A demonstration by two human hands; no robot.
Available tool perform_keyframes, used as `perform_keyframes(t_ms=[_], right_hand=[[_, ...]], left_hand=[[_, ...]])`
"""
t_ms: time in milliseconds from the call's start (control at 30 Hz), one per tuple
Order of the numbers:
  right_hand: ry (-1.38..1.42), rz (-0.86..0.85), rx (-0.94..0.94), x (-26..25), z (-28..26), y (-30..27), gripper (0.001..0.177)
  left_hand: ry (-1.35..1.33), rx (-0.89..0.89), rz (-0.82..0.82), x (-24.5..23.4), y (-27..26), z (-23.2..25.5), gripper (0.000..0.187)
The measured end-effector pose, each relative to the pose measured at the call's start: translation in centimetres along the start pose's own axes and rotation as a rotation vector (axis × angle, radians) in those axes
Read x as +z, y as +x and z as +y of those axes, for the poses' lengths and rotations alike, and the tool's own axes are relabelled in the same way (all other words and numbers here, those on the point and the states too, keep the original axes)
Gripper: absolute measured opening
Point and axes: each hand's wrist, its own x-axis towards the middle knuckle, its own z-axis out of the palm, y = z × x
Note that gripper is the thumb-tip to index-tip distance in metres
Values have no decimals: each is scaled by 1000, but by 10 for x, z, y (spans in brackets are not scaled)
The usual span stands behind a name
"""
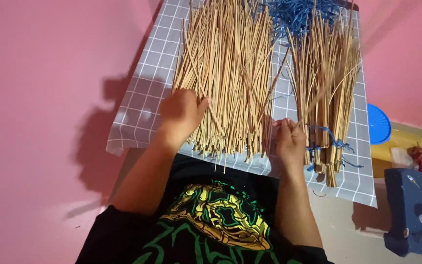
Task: Tying bundles of thin wooden sticks together using blue plastic string on a table.
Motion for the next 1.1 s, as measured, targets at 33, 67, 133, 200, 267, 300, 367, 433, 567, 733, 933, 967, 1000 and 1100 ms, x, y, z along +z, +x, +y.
perform_keyframes(t_ms=[33, 67, 133, 200, 267, 300, 367, 433, 567, 733, 933, 967, 1000, 1100], right_hand=[[2, 2, 0, 1, 4, 3, 30], [78, 39, -18, 2, 8, 2, 29], [154, 84, -27, 1, 14, 0, 28], [169, 22, -12, -2, 16, 3, 30], [138, 14, -5, -5, 22, 4, 29], [102, 0, 5, -7, 26, 3, 29], [81, 17, -4, -6, 26, 3, 29], [59, 35, -17, -6, 26, 3, 30], [70, 67, -39, -8, 28, -1, 27], [154, -64, -133, 1, 3, -16, 23], [348, -101, 16, 20, -14, -15, 49], [326, -81, -107, 10, -18, -6, 50], [306, -61, -232, 2, -22, 4, 53], [458, 128, -96, -50, -10, 27, 46]], left_hand=[[2, 1, 0, -1, 3, 0, 47], [-28, 7, -28, -1, 2, 0, 41], [-55, 16, -65, 10, 4, -9, 35], [-128, 65, -10, 26, 14, -23, 34], [-158, 38, -19, 13, 9, -19, 35], [-192, 4, -30, 7, 6, -17, 36], [-232, 9, 1, -6, 0, -17, 36], [-274, 16, 33, -21, -8, -12, 37], [-339, -111, 163, -50, -37, 12, 24], [-370, 232, 290, -30, -67, 58, 13], [-253, 858, 433, 4, -82, 86, 14], [-314, 762, 292, -13, -79, 84, 22], [-371, 665, 153, -30, -75, 81, 32], [-253, 279, 26, -25, -48, 42, 33]])
